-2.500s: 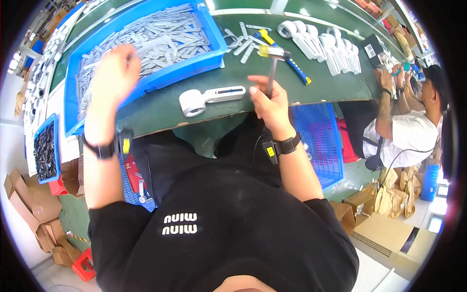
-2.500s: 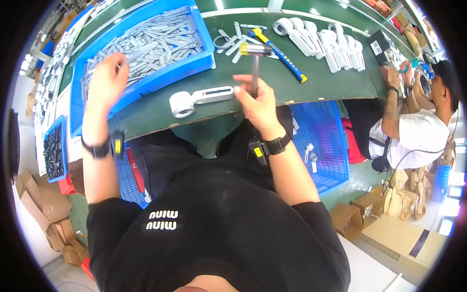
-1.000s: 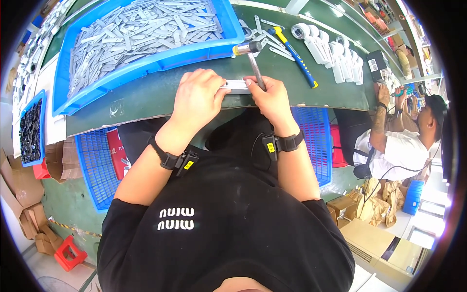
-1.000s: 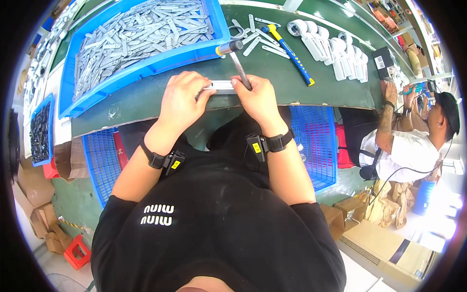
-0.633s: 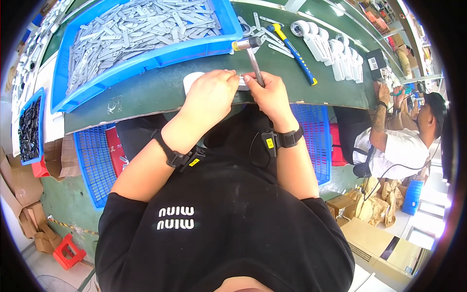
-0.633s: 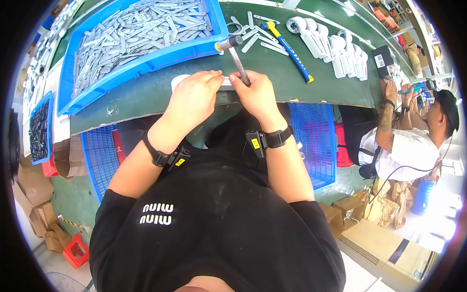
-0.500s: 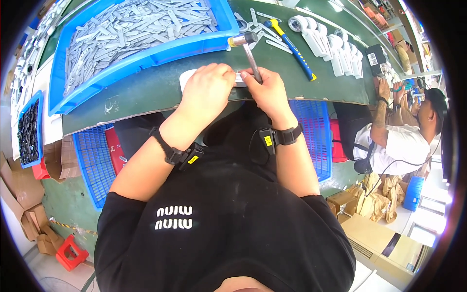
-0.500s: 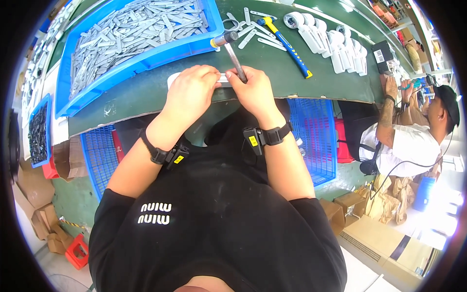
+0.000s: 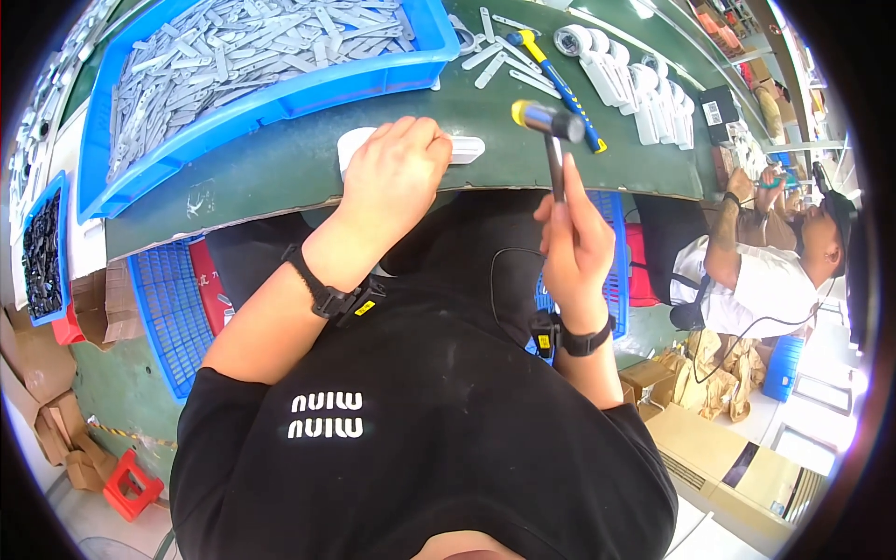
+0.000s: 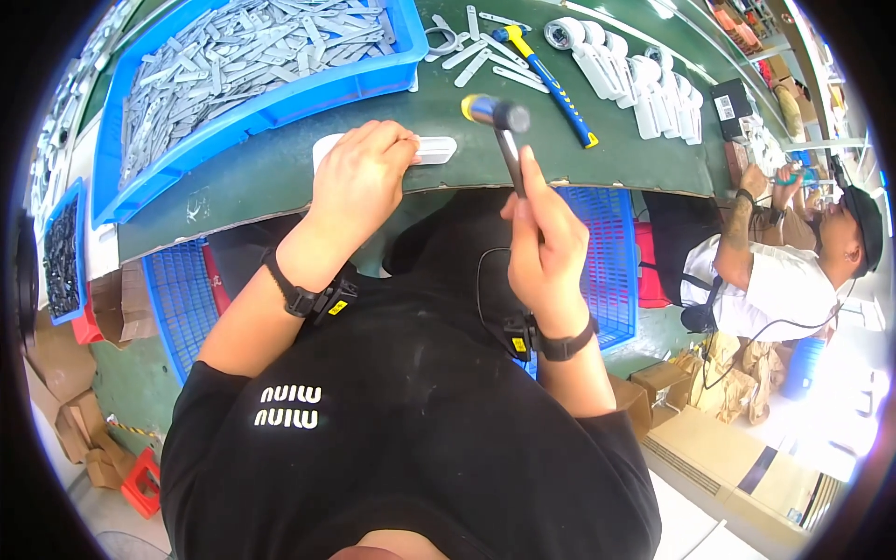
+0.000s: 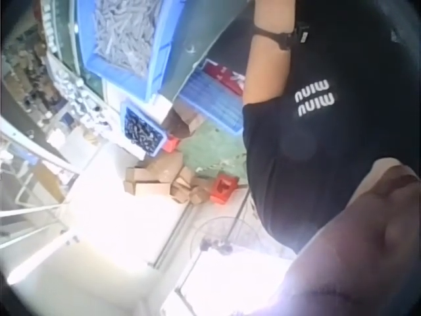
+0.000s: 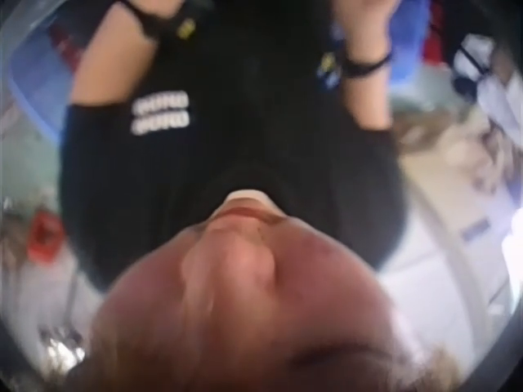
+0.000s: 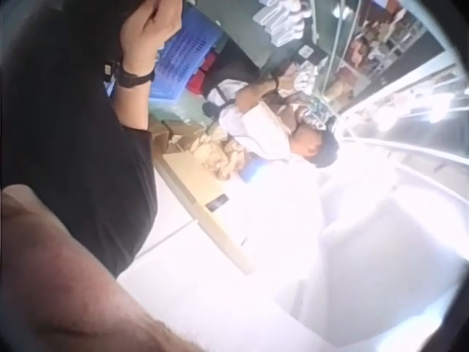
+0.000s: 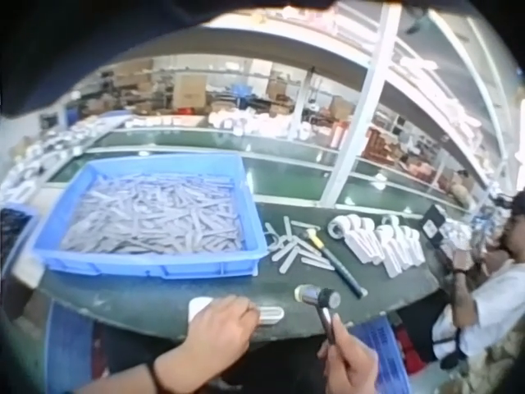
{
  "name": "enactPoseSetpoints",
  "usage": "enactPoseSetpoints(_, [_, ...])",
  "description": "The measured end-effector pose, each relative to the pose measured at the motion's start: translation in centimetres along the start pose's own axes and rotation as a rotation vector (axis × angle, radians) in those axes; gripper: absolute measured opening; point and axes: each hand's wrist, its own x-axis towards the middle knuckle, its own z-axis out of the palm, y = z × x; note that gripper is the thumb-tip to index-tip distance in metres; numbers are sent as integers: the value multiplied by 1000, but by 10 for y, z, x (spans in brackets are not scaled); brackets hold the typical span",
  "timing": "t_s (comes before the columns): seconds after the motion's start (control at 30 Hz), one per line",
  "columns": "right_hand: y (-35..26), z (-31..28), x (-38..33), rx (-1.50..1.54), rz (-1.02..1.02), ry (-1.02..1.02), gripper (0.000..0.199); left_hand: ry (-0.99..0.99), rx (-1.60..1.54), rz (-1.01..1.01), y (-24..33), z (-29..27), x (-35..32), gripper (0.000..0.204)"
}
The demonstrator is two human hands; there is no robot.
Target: Assembling industrial components by hammering metal pieces into plastic housings.
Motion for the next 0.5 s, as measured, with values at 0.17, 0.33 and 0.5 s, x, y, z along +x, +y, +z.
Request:
enactPoseSetpoints(0.17, [8,4,-12,-317,61,-197,58,45,4,10,0,5,0,5])
enactPoseSetpoints(0.33, [-6,2,-9,-19,105,129,55,19,19,24,1,3,0,5])
enactPoseSetpoints(0.5, [-7,7,2,-149,141,-209,56,39,10,9,0,0,-2,6])
